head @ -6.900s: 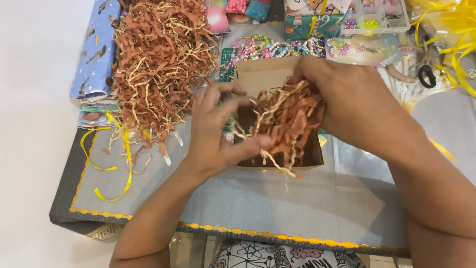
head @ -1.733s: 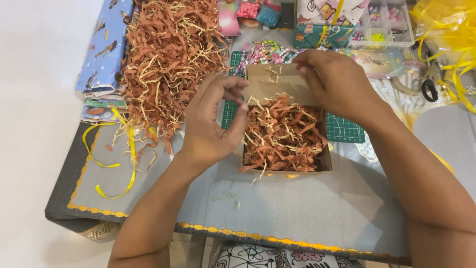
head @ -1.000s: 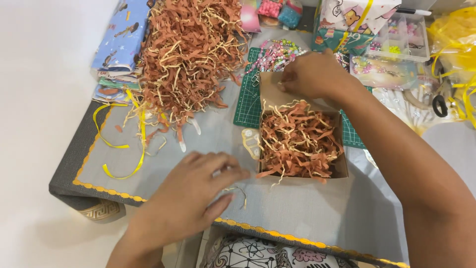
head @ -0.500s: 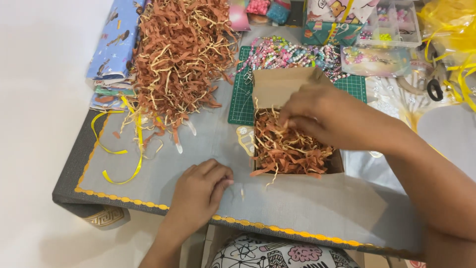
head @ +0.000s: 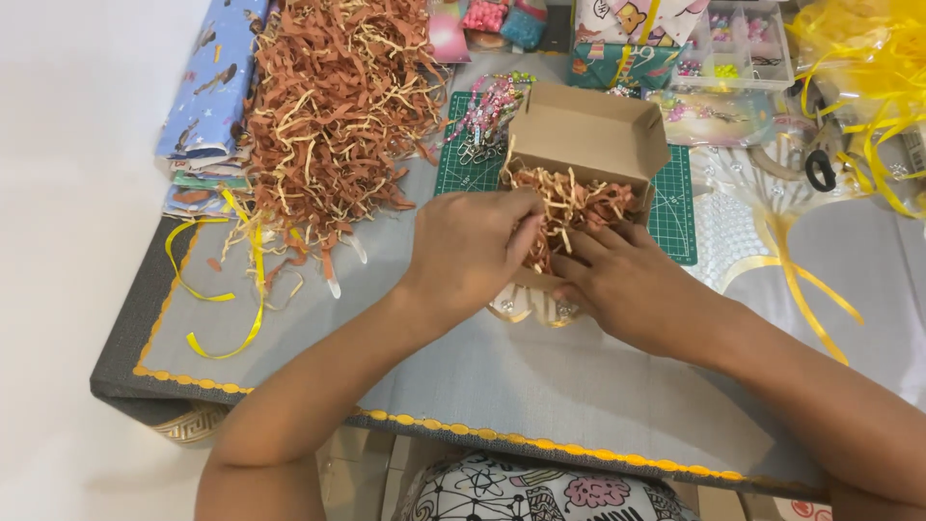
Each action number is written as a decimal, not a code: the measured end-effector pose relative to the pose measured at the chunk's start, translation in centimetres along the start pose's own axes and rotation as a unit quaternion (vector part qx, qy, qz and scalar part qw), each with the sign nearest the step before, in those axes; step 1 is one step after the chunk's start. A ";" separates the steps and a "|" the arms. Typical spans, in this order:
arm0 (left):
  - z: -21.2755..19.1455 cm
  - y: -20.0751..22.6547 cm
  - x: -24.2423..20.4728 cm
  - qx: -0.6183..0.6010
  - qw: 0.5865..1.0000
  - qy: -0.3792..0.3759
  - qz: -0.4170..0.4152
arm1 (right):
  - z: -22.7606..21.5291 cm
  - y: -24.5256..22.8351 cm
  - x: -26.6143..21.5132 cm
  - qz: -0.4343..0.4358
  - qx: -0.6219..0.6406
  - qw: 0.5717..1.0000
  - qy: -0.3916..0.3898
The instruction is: Packing a small cardboard box with shredded paper and a keychain
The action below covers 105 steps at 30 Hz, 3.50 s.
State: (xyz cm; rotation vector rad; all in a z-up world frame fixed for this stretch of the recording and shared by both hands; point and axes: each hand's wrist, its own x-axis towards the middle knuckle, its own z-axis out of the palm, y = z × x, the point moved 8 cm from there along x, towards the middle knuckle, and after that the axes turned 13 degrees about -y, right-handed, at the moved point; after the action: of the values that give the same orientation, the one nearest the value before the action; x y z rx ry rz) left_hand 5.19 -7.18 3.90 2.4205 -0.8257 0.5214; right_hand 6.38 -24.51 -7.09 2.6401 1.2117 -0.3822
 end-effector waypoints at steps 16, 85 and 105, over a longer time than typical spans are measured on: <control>3.5 -7.3 5.5 0.156 0.942 -0.293 -0.061 | -5.5 4.3 -1.6 0.058 0.084 0.971 0.218; 3.9 -3.6 4.5 -0.078 0.943 -0.323 -0.003 | -6.9 5.6 -3.9 0.077 0.087 0.969 0.219; 3.6 -2.7 4.6 -0.160 0.949 -0.273 0.004 | -8.5 8.1 -6.7 0.116 0.303 0.912 0.249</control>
State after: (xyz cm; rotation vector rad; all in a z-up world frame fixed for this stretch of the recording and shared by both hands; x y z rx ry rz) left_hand 10.97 -9.50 2.47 2.2693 -1.0470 -0.2890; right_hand 9.59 -31.95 3.79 3.5396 0.9821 -0.0297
